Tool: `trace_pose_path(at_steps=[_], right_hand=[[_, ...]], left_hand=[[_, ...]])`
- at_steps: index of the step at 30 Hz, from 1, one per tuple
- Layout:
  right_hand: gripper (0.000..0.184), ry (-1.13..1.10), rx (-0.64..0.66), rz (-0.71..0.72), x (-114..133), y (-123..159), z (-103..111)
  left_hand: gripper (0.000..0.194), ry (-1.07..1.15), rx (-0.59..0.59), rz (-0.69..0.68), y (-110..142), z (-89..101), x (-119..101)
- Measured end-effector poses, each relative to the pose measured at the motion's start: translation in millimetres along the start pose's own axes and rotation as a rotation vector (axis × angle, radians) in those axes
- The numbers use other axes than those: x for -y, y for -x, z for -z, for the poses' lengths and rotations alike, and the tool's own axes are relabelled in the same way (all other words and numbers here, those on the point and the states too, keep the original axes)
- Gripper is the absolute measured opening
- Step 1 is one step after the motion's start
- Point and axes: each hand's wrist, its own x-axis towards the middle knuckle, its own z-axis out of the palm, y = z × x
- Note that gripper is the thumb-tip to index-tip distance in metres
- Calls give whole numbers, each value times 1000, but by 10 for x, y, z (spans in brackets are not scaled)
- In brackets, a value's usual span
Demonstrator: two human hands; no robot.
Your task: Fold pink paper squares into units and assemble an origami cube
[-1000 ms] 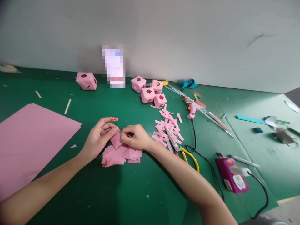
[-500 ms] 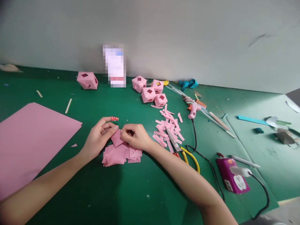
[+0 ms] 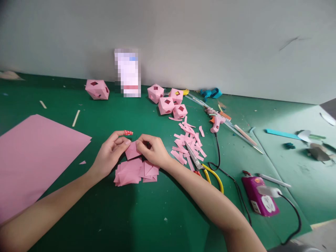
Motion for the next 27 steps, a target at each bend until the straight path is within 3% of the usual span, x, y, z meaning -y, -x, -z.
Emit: trace_pose_path(at_steps=[14,20,27], right_hand=[[28,-54,65,-53,-30,-33,38],[23,43,133,-21,-9,-31,41],[21,25,111,5,27,-17,87]], left_hand=[[35,52,18,8,1,5,30],[37,52,66,-24,6,22,22],[31,52,63,7,-2,11,18]])
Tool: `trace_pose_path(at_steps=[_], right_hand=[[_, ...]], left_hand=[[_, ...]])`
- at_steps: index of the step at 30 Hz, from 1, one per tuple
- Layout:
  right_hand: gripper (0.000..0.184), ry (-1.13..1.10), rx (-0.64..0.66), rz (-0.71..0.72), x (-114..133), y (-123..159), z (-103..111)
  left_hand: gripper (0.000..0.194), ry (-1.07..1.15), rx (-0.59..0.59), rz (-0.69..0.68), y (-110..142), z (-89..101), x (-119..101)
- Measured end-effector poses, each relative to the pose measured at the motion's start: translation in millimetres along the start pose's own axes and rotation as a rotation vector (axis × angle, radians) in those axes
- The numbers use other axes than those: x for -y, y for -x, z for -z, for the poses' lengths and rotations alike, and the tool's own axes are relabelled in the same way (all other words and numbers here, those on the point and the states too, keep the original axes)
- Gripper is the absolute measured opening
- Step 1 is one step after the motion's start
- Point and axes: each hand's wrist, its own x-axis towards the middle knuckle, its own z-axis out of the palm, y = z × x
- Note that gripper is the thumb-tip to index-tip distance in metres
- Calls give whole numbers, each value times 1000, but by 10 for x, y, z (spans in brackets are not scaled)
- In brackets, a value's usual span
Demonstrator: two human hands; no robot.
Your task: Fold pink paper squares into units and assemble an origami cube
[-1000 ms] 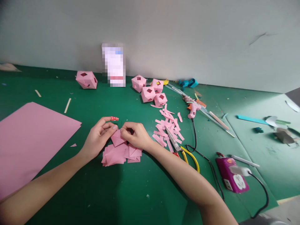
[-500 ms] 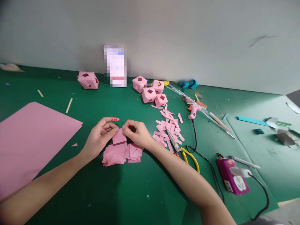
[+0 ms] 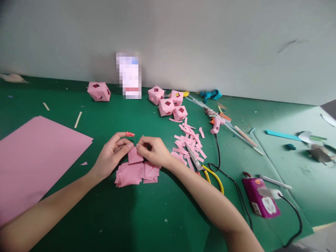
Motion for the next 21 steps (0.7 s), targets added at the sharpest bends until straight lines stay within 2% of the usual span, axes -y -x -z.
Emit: trace_pose_path(at_steps=[5,11,16,18,21], right_hand=[[27,46,-46,-16,-6,15,53],[31,86,49,-51,6,11,159],[32,273,-78,-120,138,16,339],[30,357,-53,-142,175,31,403],[29,443,61,-218,168,54,466]], left_hand=[[33,-9,18,3,-3,5,5],[37,-40,16,8,-3,13,1],[39,-26,10,42,-12,-10,-16],[35,-20,-9,24,-15,-18,-16],[33,-17,-46,-2,-19,-20,-11]])
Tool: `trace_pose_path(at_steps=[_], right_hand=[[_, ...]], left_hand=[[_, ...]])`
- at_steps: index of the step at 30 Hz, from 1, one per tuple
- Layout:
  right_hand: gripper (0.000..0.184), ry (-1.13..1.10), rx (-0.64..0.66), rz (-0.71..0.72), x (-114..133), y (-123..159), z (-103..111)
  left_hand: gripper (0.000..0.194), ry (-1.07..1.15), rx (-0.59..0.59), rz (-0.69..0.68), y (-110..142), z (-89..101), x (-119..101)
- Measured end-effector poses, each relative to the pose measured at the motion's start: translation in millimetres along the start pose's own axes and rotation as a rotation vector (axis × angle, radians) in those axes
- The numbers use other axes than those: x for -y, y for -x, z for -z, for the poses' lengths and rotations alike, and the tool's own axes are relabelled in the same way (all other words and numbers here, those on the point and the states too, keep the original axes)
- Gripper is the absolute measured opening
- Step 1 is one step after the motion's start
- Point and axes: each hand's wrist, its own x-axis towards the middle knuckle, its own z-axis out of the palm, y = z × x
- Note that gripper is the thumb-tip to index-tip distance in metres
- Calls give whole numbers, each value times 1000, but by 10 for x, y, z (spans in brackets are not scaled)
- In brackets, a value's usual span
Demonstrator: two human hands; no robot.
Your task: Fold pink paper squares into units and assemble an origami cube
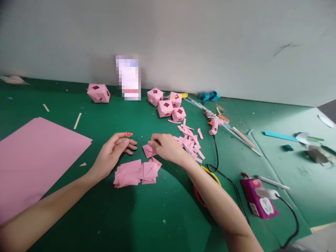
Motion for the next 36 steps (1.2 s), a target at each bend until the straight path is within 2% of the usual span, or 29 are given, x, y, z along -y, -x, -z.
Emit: trace_pose_path(at_steps=[3,6,9,12,15,21,28,33,36], right_hand=[[26,84,64,-71,-37,7,-9],[10,195,-88,-56,8,24,-58],[19,239,-183,67,132,60,-145],[30,215,-27,281,234,91,-263],[39,200,111,382,252,99,-363],[30,175,137,368,210,87,-413],[28,84,148,332,240,82,-336],[27,-92,72,275,230,44,-214],[26,-251,7,240,198,-7,-189]], left_hand=[[30,12,-21,-9,-4,2,5],[30,31,-34,-8,-6,0,8],[32,56,-50,4,-7,-2,16],[33,73,-62,9,-14,1,37],[32,81,-64,4,-23,9,65],[31,82,-65,2,-26,16,88],[30,93,-89,11,-30,6,66],[37,148,-78,-8,-15,19,53],[46,79,-43,-50,6,35,34]])
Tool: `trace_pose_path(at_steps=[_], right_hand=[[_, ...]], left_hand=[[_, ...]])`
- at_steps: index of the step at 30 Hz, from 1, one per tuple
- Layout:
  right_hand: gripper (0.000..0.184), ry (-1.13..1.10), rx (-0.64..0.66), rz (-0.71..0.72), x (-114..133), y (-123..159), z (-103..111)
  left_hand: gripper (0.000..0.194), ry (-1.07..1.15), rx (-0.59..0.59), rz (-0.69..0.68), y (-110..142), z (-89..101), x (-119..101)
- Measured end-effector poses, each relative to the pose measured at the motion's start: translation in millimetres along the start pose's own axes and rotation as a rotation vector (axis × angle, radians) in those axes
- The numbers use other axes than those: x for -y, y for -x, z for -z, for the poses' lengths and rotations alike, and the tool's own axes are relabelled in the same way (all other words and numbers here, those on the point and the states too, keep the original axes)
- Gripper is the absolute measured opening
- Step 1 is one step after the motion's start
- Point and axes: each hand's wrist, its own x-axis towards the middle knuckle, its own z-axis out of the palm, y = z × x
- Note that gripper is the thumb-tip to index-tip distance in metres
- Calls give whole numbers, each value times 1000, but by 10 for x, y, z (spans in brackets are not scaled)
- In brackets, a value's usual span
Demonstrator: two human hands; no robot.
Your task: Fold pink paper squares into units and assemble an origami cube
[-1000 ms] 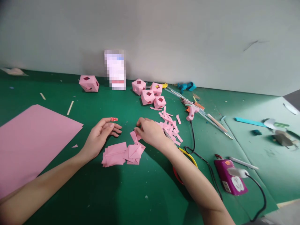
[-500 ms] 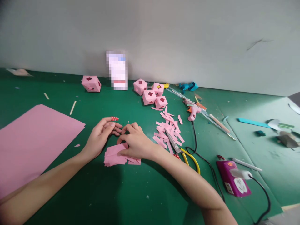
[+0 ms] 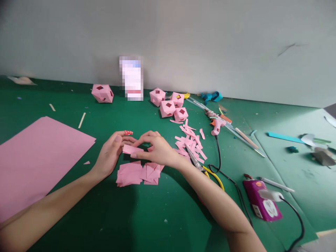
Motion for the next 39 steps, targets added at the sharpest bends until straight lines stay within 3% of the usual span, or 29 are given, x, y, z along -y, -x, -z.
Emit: trace_pose_path(at_steps=[5,10,14,26,34,39], right_hand=[[23,-218,-37,-85,-83,-53,-39],[23,-165,-37,-28,-126,-60,-78],[23,-219,-64,-122,-190,-72,-81],[34,-570,-163,-170,-332,-91,-76],[34,-863,-262,-201,-335,-108,-149],[31,-977,-269,-206,-318,-124,-187]], left_hand=[[60,-30,84,-23,11,-8,-21],[47,-37,37,44,-4,-45,-24],[40,-28,25,48,1,-53,-22],[42,-140,82,51,-1,-21,46],[45,-153,166,182,11,-21,-8],[49,-178,209,179,10,-16,-2]])
